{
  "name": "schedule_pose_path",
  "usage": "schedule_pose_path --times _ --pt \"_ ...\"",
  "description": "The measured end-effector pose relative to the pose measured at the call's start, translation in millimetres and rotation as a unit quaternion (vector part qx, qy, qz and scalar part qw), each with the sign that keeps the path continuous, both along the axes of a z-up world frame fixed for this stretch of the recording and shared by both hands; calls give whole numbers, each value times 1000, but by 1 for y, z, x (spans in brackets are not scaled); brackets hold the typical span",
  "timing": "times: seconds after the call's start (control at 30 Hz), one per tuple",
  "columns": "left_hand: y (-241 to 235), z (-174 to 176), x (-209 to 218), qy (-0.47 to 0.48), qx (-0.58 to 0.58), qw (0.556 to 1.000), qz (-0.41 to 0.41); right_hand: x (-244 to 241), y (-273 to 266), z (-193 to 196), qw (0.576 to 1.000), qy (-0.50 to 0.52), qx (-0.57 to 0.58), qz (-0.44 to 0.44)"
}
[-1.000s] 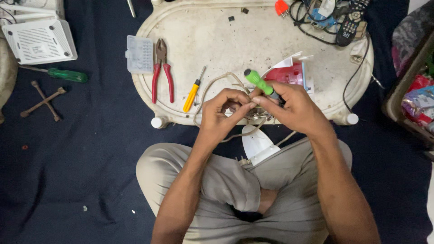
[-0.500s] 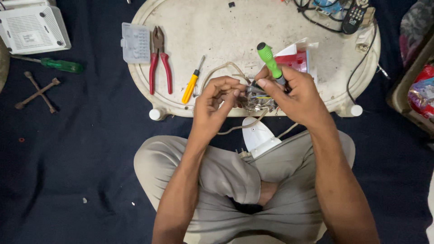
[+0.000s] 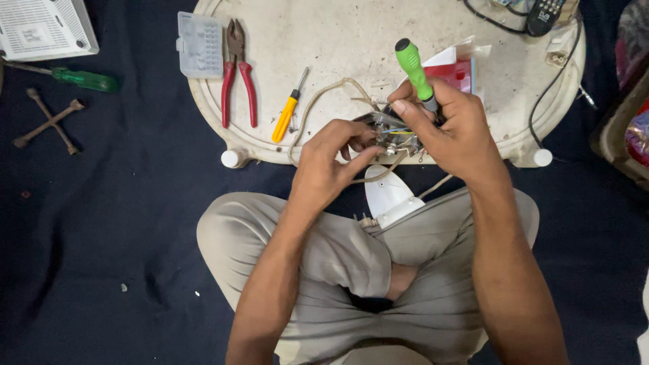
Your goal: The person sits cross-legged on the floor and uses a green-handled screwdriver to adjust screws and wires inside a disassembled white electrical appliance. The person repeatedly tightens and loosens connections within the device's internal housing.
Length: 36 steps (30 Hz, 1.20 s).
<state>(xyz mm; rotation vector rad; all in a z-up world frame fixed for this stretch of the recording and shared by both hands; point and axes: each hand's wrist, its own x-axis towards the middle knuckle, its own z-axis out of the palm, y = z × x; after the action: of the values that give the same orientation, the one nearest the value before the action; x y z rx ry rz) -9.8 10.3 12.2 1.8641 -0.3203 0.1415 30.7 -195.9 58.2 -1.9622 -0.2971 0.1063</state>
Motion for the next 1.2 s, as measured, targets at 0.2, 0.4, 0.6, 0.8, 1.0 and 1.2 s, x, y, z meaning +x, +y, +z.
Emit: schedule_pose_path --times 0.2,0.4,0.6,0.8,1.0,1.2 --pt "-11 0 -5 -41 -1 999 7 0 1 1 1000 -4 0 10" --pt "-13 2 -7 -94 64 993 23 0 -1 -1 1000 -13 10 17" --pt "-10 3 -4 -128 109 986 17 0 -1 -2 1000 -6 11 19" --pt "-19 -2 -4 -163 126 978 33 -3 1 -1 999 -16 13 30" --pt "-31 -14 -1 -240 175 952 69 -6 3 3 1000 -13 -10 21" --pt "-36 -18 -1 -255 231 935 93 -5 3 4 999 -22 -24 22"
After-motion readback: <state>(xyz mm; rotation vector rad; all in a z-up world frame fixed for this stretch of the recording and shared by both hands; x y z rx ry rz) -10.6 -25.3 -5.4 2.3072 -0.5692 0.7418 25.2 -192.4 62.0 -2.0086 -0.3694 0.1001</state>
